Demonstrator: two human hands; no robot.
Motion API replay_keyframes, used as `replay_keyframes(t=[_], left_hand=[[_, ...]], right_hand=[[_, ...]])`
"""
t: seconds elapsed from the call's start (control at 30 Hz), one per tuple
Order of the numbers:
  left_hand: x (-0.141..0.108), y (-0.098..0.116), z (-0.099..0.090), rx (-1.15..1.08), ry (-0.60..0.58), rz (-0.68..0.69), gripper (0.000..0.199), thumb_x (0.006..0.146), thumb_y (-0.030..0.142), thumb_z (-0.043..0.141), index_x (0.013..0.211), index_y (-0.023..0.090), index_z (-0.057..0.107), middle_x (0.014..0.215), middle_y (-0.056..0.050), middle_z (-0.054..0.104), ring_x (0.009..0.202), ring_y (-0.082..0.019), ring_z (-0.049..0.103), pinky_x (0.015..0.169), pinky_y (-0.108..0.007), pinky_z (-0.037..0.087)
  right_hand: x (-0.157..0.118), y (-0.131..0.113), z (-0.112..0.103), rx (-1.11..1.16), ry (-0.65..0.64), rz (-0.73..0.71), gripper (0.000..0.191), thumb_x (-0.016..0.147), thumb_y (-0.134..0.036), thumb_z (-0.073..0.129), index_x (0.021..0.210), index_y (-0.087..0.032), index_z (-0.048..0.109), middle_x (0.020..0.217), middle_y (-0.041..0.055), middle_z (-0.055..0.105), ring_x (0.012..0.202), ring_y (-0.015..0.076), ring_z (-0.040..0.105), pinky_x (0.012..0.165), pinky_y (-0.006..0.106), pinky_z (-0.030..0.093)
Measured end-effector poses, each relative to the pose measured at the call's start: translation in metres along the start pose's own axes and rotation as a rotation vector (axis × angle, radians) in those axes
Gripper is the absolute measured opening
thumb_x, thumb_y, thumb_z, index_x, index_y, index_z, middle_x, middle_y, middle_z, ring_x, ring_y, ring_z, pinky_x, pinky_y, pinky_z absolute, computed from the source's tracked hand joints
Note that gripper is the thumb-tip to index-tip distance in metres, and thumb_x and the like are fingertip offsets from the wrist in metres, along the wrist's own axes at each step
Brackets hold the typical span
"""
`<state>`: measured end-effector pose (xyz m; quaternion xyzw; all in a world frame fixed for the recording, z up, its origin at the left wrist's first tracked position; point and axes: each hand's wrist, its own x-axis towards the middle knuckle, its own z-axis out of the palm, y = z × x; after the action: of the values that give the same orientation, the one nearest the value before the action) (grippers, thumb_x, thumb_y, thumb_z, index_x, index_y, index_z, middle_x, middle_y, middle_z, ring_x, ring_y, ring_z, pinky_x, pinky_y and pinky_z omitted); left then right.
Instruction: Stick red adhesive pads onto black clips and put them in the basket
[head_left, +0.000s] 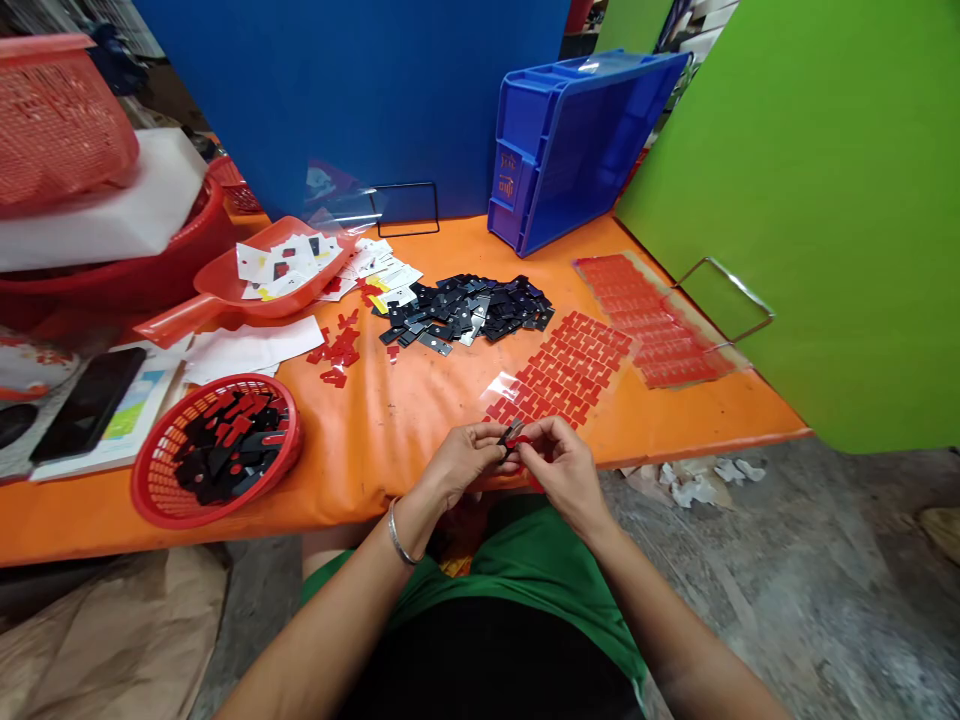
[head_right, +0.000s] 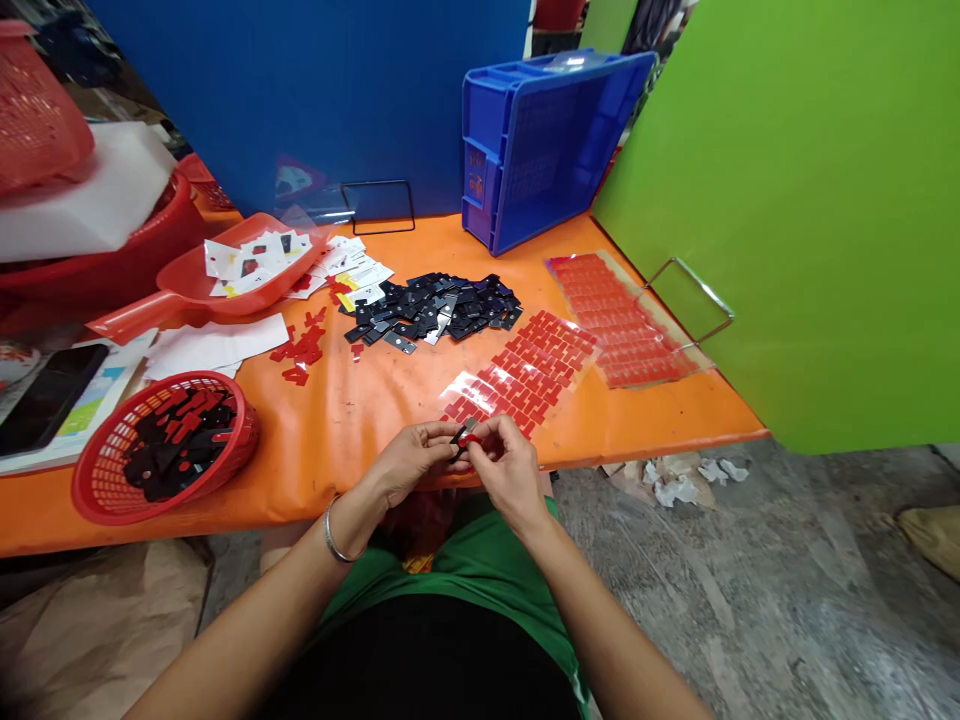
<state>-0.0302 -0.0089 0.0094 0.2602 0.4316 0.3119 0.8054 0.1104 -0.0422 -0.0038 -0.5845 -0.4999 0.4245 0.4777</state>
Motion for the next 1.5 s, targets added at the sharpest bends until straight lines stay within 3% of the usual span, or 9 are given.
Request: replay_keyframes(t=[0.93,1.3,1.5], left_hand=[[-0.0017,0.0032,0.0018,0.01,0.019,-0.059,0.016,0.07,0.004,0.066,0.085,0.01,0.066,0.075,-0.006,0.069,0.062,-0.012,0.067,0.063,-0.021,0.056],[-0.0018,0.0032,0.0022,0.011,0.031,-0.056,0.016,0.075,0.0,0.057,0.086,0.008,0.064,0.078,-0.007,0.07,0.06,-0.012,0.067,0.061,-0.02,0.056],[-0.0023,0.0028,0.0025,0.02,0.02,-0.055,0.015,0.073,0.004,0.063,0.088,0.008,0.063,0.07,-0.006,0.068,0.06,-0.012,0.067,0.062,-0.02,0.055]], right_hand=[[0.0055,0.01,-0.0002,0.006,-0.021,0.002,0.015,0.075,-0.03,0.061,0.079,-0.021,0.05,0.073,-0.0008,0.059,0.058,0.013,0.06,0.056,0.027,0.051],[0.0049,0.0068,0.0012,-0.028,0.0,0.011,0.014,0.074,-0.029,0.06,0.079,-0.021,0.049,0.07,-0.001,0.058,0.057,0.0135,0.06,0.054,0.027,0.05],[0.0047,0.0063,0.0021,-0.032,0.017,0.0,0.015,0.074,-0.03,0.06,0.078,-0.021,0.049,0.068,-0.0011,0.058,0.056,0.0133,0.059,0.054,0.026,0.05]])
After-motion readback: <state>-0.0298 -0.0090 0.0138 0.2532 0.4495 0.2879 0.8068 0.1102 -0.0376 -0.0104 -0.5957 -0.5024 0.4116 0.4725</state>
